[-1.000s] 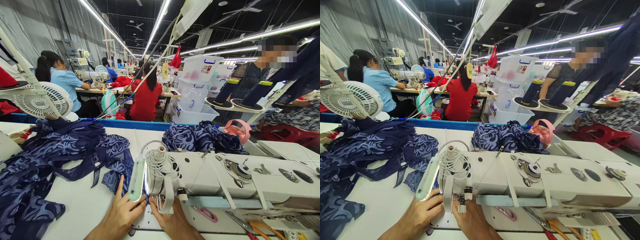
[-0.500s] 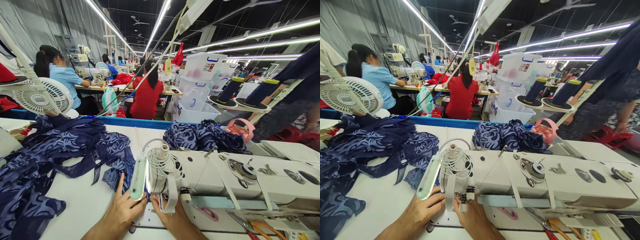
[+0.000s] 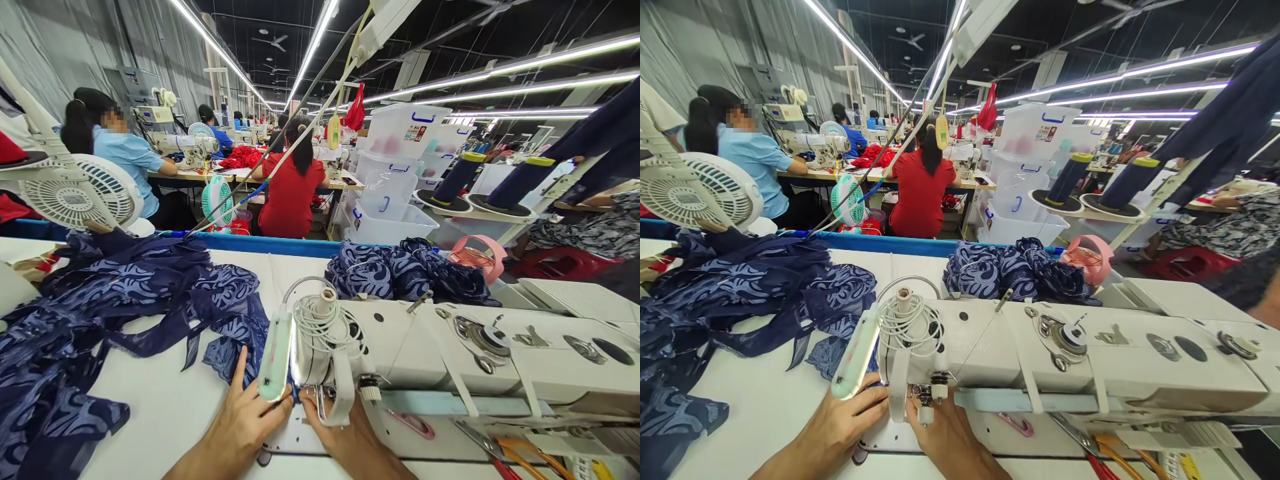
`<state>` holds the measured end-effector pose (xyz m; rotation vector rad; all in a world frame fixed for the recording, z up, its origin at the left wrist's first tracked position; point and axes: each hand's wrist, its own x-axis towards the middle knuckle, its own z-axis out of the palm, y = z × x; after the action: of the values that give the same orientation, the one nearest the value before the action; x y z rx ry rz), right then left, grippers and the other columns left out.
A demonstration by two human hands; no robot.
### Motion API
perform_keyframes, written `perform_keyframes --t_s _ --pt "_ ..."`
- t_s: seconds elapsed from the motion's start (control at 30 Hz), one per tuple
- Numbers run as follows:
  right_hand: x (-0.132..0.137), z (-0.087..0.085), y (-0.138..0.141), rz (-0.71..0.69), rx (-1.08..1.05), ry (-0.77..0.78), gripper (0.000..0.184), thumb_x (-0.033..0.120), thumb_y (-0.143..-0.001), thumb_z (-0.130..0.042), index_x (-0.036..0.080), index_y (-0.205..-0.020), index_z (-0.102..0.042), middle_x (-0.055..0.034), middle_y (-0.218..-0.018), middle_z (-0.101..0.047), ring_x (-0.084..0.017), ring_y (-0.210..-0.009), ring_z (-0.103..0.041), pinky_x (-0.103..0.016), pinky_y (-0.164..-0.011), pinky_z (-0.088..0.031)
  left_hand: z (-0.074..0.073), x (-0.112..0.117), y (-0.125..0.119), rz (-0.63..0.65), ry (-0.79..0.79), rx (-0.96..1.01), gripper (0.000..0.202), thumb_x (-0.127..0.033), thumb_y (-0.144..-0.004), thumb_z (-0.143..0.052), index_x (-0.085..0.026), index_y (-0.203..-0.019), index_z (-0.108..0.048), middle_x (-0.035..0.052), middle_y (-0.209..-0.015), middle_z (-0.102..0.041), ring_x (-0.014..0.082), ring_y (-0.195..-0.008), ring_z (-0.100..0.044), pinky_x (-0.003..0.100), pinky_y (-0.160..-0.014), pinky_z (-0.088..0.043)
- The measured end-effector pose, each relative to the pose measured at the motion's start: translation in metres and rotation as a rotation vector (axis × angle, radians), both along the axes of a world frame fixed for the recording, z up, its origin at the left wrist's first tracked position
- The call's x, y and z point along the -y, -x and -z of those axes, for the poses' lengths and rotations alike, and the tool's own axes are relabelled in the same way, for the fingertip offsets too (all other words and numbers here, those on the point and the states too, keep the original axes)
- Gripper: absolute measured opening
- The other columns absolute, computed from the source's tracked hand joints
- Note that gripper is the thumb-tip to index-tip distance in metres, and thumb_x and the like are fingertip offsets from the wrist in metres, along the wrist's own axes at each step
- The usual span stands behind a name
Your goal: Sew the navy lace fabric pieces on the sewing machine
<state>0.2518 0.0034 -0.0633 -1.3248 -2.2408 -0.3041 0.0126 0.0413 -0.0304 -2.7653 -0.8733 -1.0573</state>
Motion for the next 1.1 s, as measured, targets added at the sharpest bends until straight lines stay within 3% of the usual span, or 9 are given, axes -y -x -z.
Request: perform_keyframes --t_s 0.17,0.3,0.5,0.7,0.87,1.0,1.1 --pt "0.001 -0.001 0.001 -0.016 0.080 -0.057 0.030 0.022 -0.091 -0.072 0.030 -0.120 -0.068 -0.0067 -0.105 -0.072 -0.026 -0.091 -0.069 -0.028 -0.067 -0.054 -0.002 0.000 -0.001 0.004 -0.005 0.012 0.041 -0.002 -0.094 -0.040 -0.021 -0.120 -0.064 0.0031 -0.110 -0.075 0.0217 -0.111 -0.066 0.071 -0.119 -0.022" --pt "0.000 0.015 0.011 0.087 0.015 -0.111 0.019 0.023 -0.091 -0.071 0.029 -0.108 -0.071 -0.0067 -0.103 -0.072 -0.027 -0.089 -0.069 -0.029 -0.065 -0.055 -0.001 0.002 0.000 0.004 0.006 0.012 0.041 -0.001 -0.093 -0.040 -0.021 -0.120 -0.065 0.0036 -0.111 -0.075 0.0213 -0.112 -0.065 0.069 -0.119 -0.026" --pt "0.001 0.018 0.011 0.067 0.095 -0.129 0.029 0.016 -0.081 -0.076 0.027 -0.108 -0.072 -0.0081 -0.102 -0.073 -0.028 -0.092 -0.068 -0.029 -0.067 -0.056 -0.009 0.001 -0.001 0.003 -0.031 0.007 0.039 -0.001 -0.092 -0.041 -0.020 -0.116 -0.066 0.0032 -0.103 -0.076 0.0208 -0.107 -0.068 0.066 -0.116 -0.035" --pt "-0.002 0.006 0.013 0.070 0.113 -0.209 0.036 0.003 -0.074 -0.064 0.025 -0.102 -0.071 -0.0057 -0.090 -0.074 -0.026 -0.082 -0.069 -0.030 -0.066 -0.055 -0.034 -0.003 0.002 0.058 -0.107 -0.058 0.036 0.001 -0.087 -0.047 -0.016 -0.111 -0.067 0.0014 -0.096 -0.076 0.0198 -0.098 -0.070 0.048 -0.096 -0.061" --pt "-0.001 -0.011 0.011 -0.014 0.169 -0.197 0.035 0.002 -0.078 -0.051 0.020 -0.101 -0.070 -0.0093 -0.090 -0.074 -0.029 -0.078 -0.070 -0.036 -0.066 -0.054 -0.038 -0.003 0.004 0.064 -0.101 -0.099 0.036 0.000 -0.089 -0.045 -0.014 -0.113 -0.066 0.0068 -0.098 -0.075 0.0193 -0.099 -0.069 0.047 -0.096 -0.060" --pt "0.001 -0.036 0.009 -0.071 0.173 -0.114 0.037 0.006 -0.087 -0.047 0.016 -0.115 -0.068 -0.0100 -0.090 -0.074 -0.027 -0.074 -0.068 -0.037 -0.066 -0.053 -0.038 -0.002 0.000 0.075 -0.122 -0.087 0.034 0.002 -0.087 -0.044 -0.013 -0.109 -0.066 0.0064 -0.092 -0.074 0.0195 -0.090 -0.070 0.039 -0.081 -0.066" --pt "0.002 -0.047 0.010 -0.099 0.125 -0.030 0.032 0.006 -0.087 -0.047 0.017 -0.109 -0.068 -0.0079 -0.091 -0.074 -0.024 -0.072 -0.066 -0.034 -0.066 -0.050 -0.040 -0.002 -0.002 0.060 -0.121 -0.047 0.036 0.005 -0.086 -0.041 -0.013 -0.105 -0.065 0.0053 -0.091 -0.074 0.0195 -0.087 -0.070 0.039 -0.077 -0.066"
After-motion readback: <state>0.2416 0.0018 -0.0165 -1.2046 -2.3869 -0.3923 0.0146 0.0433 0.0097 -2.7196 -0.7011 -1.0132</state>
